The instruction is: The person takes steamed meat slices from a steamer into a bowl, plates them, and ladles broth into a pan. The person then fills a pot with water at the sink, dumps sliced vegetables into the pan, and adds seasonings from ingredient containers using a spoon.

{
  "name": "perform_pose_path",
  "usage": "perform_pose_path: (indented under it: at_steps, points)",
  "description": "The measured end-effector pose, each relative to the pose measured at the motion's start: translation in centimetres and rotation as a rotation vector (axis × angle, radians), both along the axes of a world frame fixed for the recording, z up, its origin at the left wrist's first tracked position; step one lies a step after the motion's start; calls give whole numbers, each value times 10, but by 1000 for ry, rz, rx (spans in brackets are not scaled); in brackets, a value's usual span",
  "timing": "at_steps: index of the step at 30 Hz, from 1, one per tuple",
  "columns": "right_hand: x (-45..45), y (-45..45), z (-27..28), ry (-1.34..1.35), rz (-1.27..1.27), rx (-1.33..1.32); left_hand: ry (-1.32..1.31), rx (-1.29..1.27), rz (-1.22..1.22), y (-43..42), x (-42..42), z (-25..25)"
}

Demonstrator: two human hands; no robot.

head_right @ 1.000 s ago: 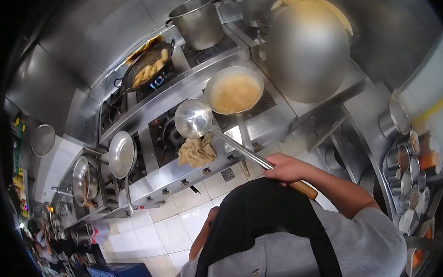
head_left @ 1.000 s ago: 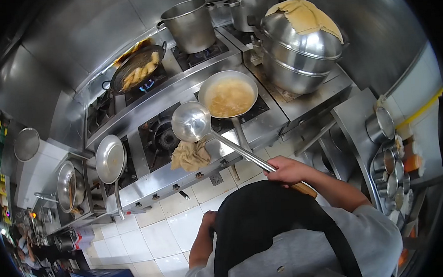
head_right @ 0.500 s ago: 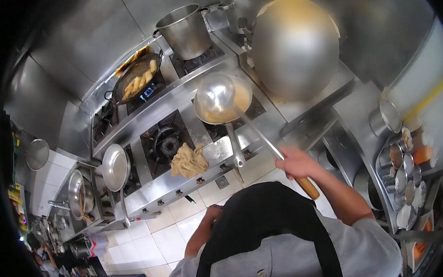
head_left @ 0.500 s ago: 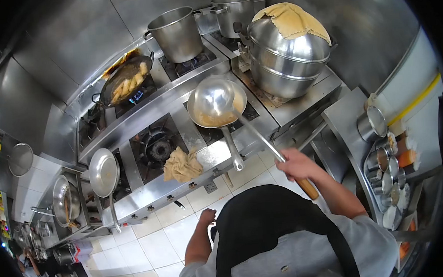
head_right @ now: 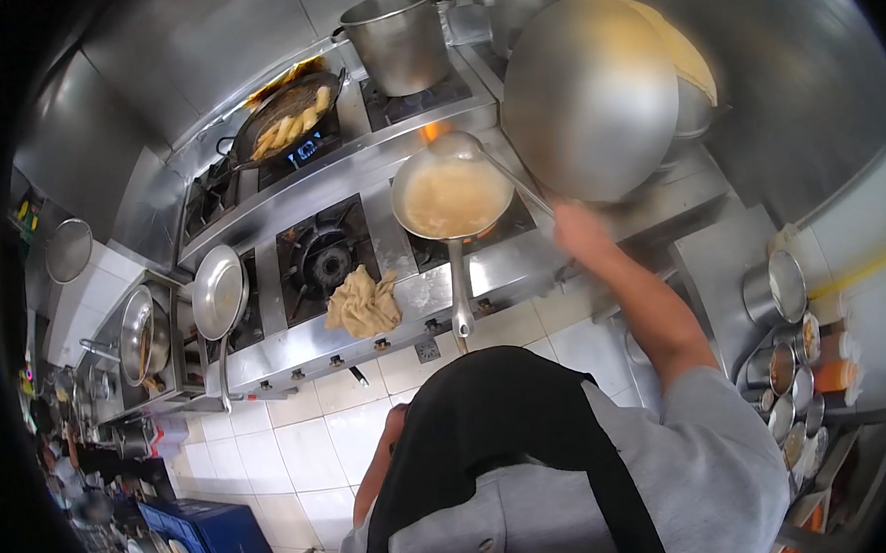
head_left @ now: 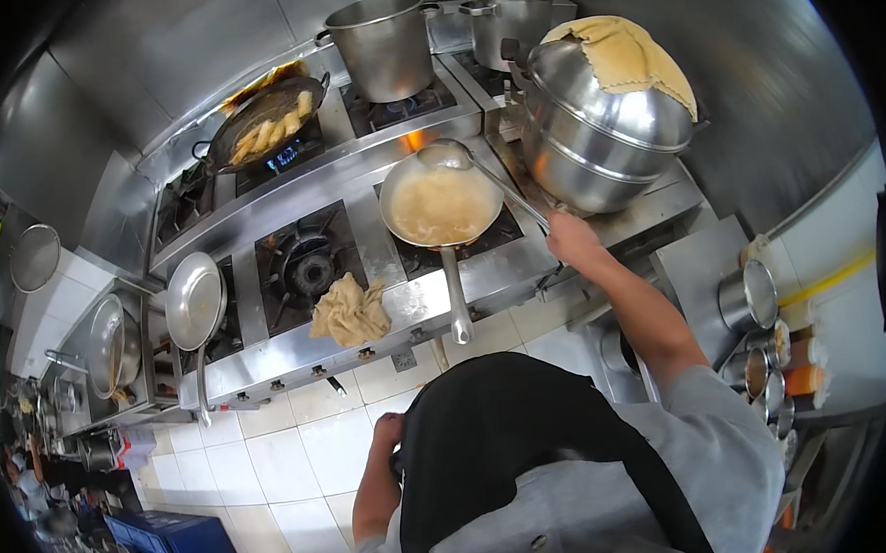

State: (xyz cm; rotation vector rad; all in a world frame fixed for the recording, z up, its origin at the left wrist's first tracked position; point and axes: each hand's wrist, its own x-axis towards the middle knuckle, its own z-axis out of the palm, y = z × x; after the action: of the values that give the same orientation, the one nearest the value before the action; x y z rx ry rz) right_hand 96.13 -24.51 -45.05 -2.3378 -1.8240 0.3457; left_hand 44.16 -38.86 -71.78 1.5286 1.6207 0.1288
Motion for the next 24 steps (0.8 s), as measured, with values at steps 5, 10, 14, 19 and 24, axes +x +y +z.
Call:
perform_pose_path:
  at_steps: [5, 10, 14, 19, 24]
  points:
    - [1, -12, -13, 132, 89, -23, 301, -88, -531, -48, -22, -46]
    - [-16, -37, 2, 536, -17, -319, -74, -211, 20, -82, -45, -55]
    - [-18, -40, -1, 871, -65, -427, 234, -48, -540, -43, -13, -36]
    - [-26, -48, 4, 1096, -100, -485, -189, -237, 251, 0, 36, 22]
    - [-36, -58, 14, 1041, -88, -466, -142, -258, 243, 22, 39, 33]
